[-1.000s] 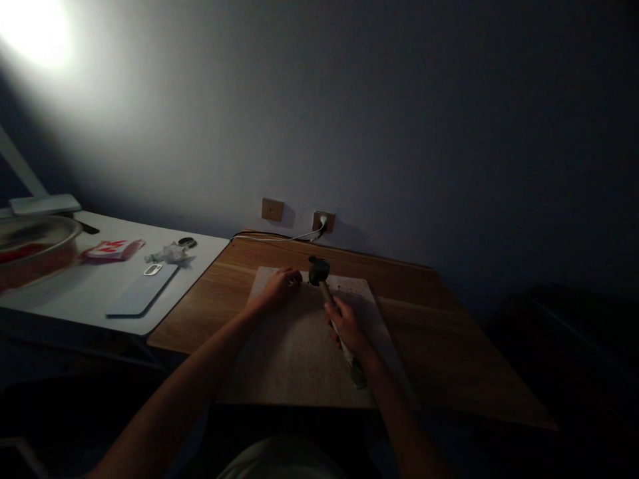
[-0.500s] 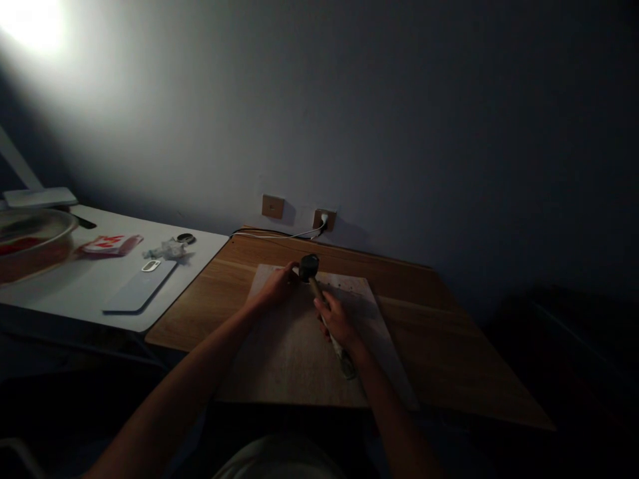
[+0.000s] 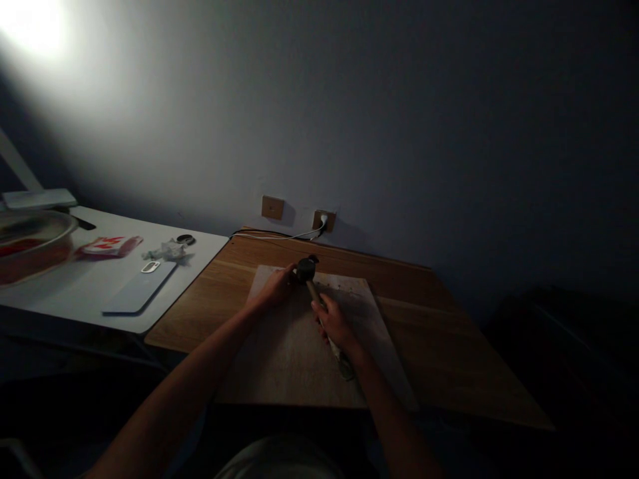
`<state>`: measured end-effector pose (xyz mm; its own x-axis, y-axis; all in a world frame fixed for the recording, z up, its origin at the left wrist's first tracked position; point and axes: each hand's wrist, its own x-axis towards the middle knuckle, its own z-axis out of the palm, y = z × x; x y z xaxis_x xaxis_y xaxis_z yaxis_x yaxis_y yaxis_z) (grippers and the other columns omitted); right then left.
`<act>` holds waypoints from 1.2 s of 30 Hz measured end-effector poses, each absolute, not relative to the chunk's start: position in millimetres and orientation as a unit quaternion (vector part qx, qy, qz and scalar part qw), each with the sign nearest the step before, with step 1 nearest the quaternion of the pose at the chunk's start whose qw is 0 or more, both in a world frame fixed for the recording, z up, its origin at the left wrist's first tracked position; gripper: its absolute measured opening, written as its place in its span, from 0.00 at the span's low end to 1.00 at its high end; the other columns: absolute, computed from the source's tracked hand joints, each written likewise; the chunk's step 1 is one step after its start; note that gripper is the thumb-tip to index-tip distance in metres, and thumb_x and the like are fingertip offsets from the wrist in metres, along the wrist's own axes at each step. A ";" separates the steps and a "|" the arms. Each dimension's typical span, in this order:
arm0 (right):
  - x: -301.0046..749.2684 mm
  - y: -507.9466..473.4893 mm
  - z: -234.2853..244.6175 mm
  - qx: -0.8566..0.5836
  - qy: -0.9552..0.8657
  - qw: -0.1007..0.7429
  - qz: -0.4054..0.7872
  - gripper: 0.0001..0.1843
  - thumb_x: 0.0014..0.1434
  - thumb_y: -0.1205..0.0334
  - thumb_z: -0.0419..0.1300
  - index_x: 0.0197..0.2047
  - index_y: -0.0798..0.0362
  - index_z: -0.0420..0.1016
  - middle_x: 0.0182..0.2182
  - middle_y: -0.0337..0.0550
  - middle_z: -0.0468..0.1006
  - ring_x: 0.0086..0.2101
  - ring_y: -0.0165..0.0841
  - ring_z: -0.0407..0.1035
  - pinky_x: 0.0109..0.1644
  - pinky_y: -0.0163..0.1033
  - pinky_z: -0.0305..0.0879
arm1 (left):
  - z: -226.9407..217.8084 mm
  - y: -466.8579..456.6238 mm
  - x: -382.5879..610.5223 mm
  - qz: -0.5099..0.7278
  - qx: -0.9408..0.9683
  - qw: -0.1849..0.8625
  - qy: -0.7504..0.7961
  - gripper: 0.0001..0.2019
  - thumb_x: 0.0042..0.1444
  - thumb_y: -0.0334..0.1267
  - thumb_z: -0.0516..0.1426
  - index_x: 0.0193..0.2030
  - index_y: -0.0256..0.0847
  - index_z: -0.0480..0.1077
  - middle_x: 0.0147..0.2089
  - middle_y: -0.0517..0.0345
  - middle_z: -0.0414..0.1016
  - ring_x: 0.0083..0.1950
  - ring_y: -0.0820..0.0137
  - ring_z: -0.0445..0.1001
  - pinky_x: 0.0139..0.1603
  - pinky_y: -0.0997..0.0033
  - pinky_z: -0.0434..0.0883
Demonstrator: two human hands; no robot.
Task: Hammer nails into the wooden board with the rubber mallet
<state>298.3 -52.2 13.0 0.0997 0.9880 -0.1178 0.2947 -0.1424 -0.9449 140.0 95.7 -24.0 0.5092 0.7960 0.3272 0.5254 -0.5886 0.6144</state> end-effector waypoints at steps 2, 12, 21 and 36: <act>300.1 -52.8 12.0 -0.619 -0.519 0.403 0.431 0.18 0.61 0.44 0.55 0.43 0.50 0.66 0.24 0.27 0.64 0.13 0.21 0.57 0.12 0.29 0.52 | -23.5 95.3 139.9 0.296 0.838 0.228 0.396 0.24 0.53 0.29 0.59 0.58 0.43 0.66 0.42 0.56 0.84 0.41 0.66 0.81 0.40 0.74 0.72; 344.5 -99.7 13.1 -0.644 -0.452 0.424 0.448 0.27 0.53 0.35 0.58 0.41 0.50 0.66 0.25 0.28 0.65 0.13 0.21 0.56 0.11 0.30 0.52 | -11.3 78.7 144.6 0.333 0.871 0.042 0.360 0.10 0.60 0.37 0.60 0.48 0.41 0.74 0.49 0.50 0.77 0.52 0.61 0.74 0.53 0.63 0.70; 359.0 -116.1 -7.2 -0.669 -0.393 0.446 0.446 0.27 0.52 0.37 0.60 0.45 0.49 0.66 0.23 0.28 0.66 0.13 0.23 0.56 0.12 0.31 0.52 | 1.9 40.0 179.9 0.175 0.977 -0.011 0.121 0.09 0.64 0.33 0.57 0.49 0.45 0.75 0.41 0.52 0.80 0.46 0.64 0.77 0.51 0.66 0.70; 358.0 -118.8 -4.6 -0.652 -0.407 0.460 0.446 0.25 0.52 0.36 0.60 0.39 0.49 0.65 0.25 0.29 0.67 0.13 0.22 0.55 0.12 0.30 0.52 | 5.0 79.8 130.2 0.289 0.865 0.131 0.389 0.12 0.58 0.31 0.56 0.45 0.45 0.79 0.42 0.55 0.83 0.42 0.67 0.79 0.46 0.71 0.71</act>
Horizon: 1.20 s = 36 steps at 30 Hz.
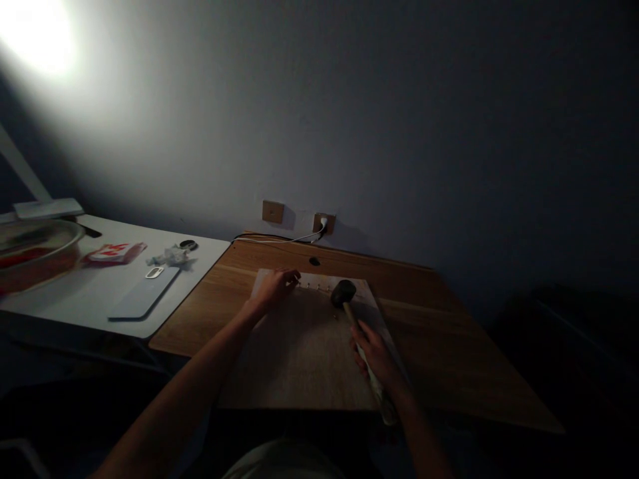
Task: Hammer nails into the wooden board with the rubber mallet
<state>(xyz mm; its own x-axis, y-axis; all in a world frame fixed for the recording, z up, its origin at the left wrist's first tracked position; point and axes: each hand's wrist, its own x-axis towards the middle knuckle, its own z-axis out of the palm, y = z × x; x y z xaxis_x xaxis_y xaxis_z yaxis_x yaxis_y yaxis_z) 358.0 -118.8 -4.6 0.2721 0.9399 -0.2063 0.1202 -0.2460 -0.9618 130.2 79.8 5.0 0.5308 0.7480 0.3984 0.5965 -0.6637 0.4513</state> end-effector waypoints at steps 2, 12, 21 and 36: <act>358.4 -119.1 -6.1 -0.646 -0.414 0.463 0.444 0.24 0.53 0.36 0.60 0.38 0.49 0.65 0.25 0.29 0.67 0.14 0.21 0.55 0.12 0.29 0.51 | -1.8 88.2 120.1 0.301 0.838 0.147 0.430 0.12 0.57 0.32 0.55 0.42 0.43 0.79 0.39 0.55 0.83 0.39 0.66 0.80 0.42 0.71 0.72; 356.8 -118.7 -3.5 -0.658 -0.411 0.454 0.438 0.25 0.52 0.35 0.59 0.36 0.49 0.64 0.25 0.29 0.67 0.13 0.21 0.55 0.12 0.29 0.51 | -15.7 94.6 119.6 0.294 0.841 0.141 0.431 0.11 0.55 0.34 0.55 0.39 0.42 0.79 0.36 0.55 0.83 0.37 0.66 0.79 0.38 0.73 0.70; 354.0 -120.1 0.0 -0.657 -0.402 0.459 0.443 0.27 0.50 0.34 0.61 0.38 0.49 0.65 0.25 0.29 0.67 0.13 0.21 0.55 0.12 0.29 0.51 | -13.2 87.0 120.5 0.295 0.852 0.127 0.414 0.11 0.55 0.31 0.54 0.40 0.42 0.78 0.38 0.54 0.81 0.38 0.68 0.77 0.40 0.73 0.70; 336.6 -117.0 9.2 -0.636 -0.417 0.459 0.459 0.26 0.52 0.35 0.60 0.38 0.49 0.64 0.26 0.29 0.67 0.13 0.20 0.55 0.11 0.29 0.51 | -20.2 90.9 120.3 0.300 0.859 0.124 0.396 0.13 0.55 0.27 0.54 0.42 0.41 0.77 0.41 0.53 0.81 0.41 0.66 0.78 0.45 0.71 0.71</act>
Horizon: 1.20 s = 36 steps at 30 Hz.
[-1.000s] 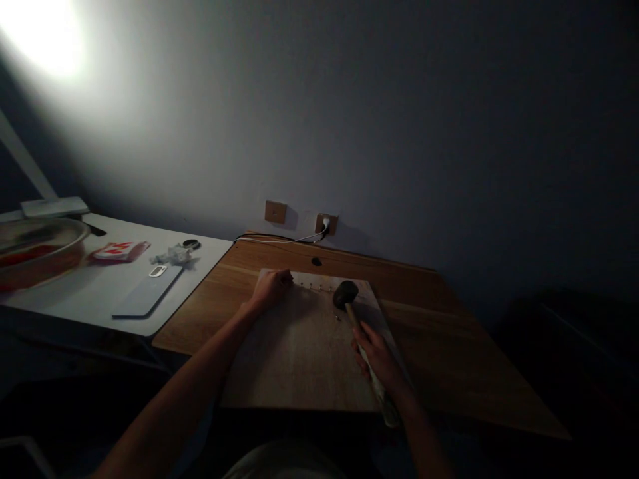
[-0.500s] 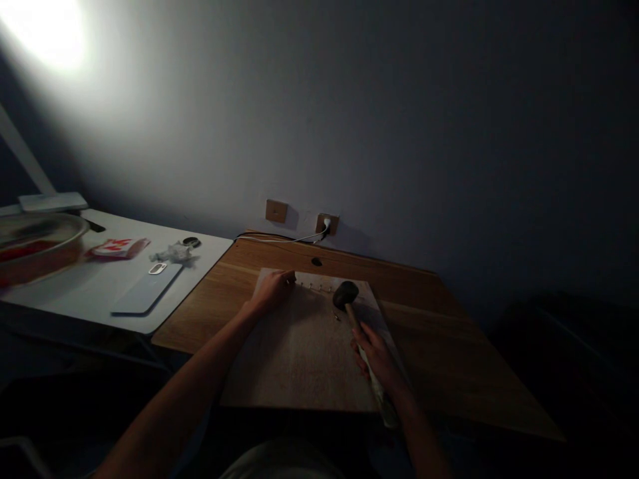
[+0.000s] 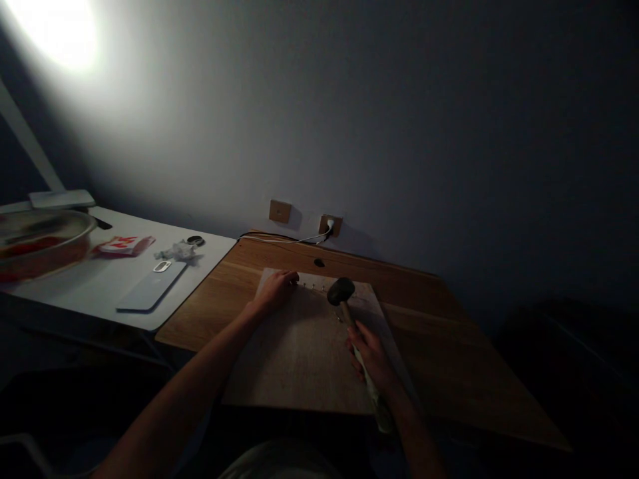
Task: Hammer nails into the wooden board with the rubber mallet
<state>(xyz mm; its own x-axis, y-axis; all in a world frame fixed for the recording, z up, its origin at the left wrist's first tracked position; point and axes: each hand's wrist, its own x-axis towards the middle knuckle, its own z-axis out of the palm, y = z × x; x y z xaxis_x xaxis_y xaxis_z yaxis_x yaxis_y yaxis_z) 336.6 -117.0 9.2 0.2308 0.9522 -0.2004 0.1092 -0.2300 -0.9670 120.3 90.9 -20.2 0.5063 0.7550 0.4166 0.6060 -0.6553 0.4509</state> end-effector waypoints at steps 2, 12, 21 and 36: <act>328.1 -108.6 11.8 -0.621 -0.437 0.449 0.470 0.25 0.53 0.36 0.60 0.37 0.49 0.64 0.26 0.29 0.66 0.13 0.20 0.55 0.11 0.29 0.51 | -22.9 92.5 121.2 0.304 0.854 0.130 0.400 0.15 0.56 0.27 0.54 0.47 0.41 0.76 0.42 0.53 0.81 0.42 0.66 0.78 0.46 0.70 0.72; 289.5 -54.4 13.9 -0.589 -0.510 0.410 0.475 0.22 0.57 0.39 0.56 0.40 0.49 0.64 0.23 0.26 0.62 0.13 0.21 0.55 0.12 0.28 0.52 | -21.4 91.0 120.0 0.310 0.847 0.156 0.404 0.18 0.54 0.28 0.56 0.52 0.43 0.71 0.41 0.57 0.82 0.41 0.68 0.79 0.41 0.75 0.71; 275.9 -44.6 14.5 -0.608 -0.505 0.408 0.457 0.21 0.57 0.40 0.56 0.41 0.50 0.65 0.23 0.26 0.63 0.13 0.21 0.56 0.12 0.28 0.52 | -18.9 89.3 119.5 0.298 0.840 0.153 0.427 0.23 0.57 0.30 0.55 0.61 0.42 0.65 0.42 0.53 0.82 0.42 0.63 0.80 0.40 0.72 0.71; 284.6 -43.9 19.6 -0.594 -0.540 0.385 0.456 0.21 0.59 0.41 0.55 0.42 0.51 0.66 0.24 0.27 0.64 0.13 0.21 0.57 0.12 0.29 0.52 | -17.5 87.0 119.8 0.303 0.836 0.163 0.428 0.24 0.55 0.30 0.55 0.61 0.40 0.66 0.40 0.53 0.83 0.41 0.64 0.81 0.38 0.73 0.71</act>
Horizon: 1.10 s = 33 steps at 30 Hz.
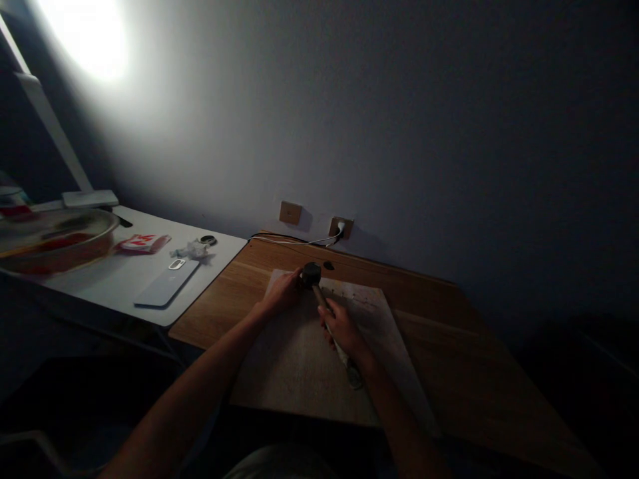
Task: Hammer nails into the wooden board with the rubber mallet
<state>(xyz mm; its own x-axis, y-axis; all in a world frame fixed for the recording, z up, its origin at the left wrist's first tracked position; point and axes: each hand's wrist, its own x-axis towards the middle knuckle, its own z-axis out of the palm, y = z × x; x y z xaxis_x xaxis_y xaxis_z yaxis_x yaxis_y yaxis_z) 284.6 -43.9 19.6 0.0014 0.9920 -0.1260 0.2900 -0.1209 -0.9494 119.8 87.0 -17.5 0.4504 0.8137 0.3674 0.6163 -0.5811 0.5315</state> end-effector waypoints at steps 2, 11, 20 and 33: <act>291.6 -50.0 19.1 -0.594 -0.536 0.393 0.453 0.22 0.59 0.40 0.56 0.43 0.51 0.68 0.25 0.27 0.64 0.13 0.21 0.57 0.12 0.29 0.51 | -16.4 86.8 120.1 0.303 0.837 0.167 0.423 0.25 0.54 0.29 0.55 0.60 0.41 0.66 0.37 0.57 0.82 0.39 0.66 0.80 0.38 0.74 0.71; 348.4 -108.9 14.2 -0.658 -0.464 0.400 0.438 0.26 0.54 0.37 0.58 0.43 0.50 0.68 0.25 0.29 0.65 0.14 0.22 0.57 0.12 0.30 0.53 | -2.5 68.0 125.6 0.346 0.859 0.069 0.370 0.11 0.58 0.34 0.59 0.48 0.42 0.74 0.46 0.51 0.77 0.48 0.64 0.74 0.52 0.64 0.71; 363.4 -114.8 -10.1 -0.673 -0.399 0.451 0.429 0.34 0.50 0.35 0.61 0.52 0.51 0.68 0.18 0.25 0.61 0.12 0.25 0.55 0.13 0.32 0.52 | -0.3 29.9 187.3 0.204 0.974 -0.083 0.052 0.10 0.63 0.28 0.57 0.49 0.42 0.75 0.42 0.52 0.80 0.45 0.66 0.76 0.47 0.67 0.68; 367.8 -113.9 -19.2 -0.704 -0.385 0.447 0.395 0.39 0.53 0.34 0.60 0.59 0.52 0.68 0.24 0.33 0.70 0.14 0.27 0.61 0.14 0.32 0.54 | -3.8 10.6 200.2 0.193 0.970 -0.151 0.012 0.05 0.64 0.30 0.57 0.42 0.41 0.75 0.37 0.54 0.78 0.42 0.66 0.73 0.41 0.65 0.68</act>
<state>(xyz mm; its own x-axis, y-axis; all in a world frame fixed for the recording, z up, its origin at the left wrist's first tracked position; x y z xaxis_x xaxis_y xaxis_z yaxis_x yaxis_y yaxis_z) 367.8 -113.9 -19.2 0.3914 0.8953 -0.2127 0.1889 -0.3044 -0.9336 200.2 10.6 -3.8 0.9256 -0.0356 0.3768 0.0804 -0.9544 -0.2876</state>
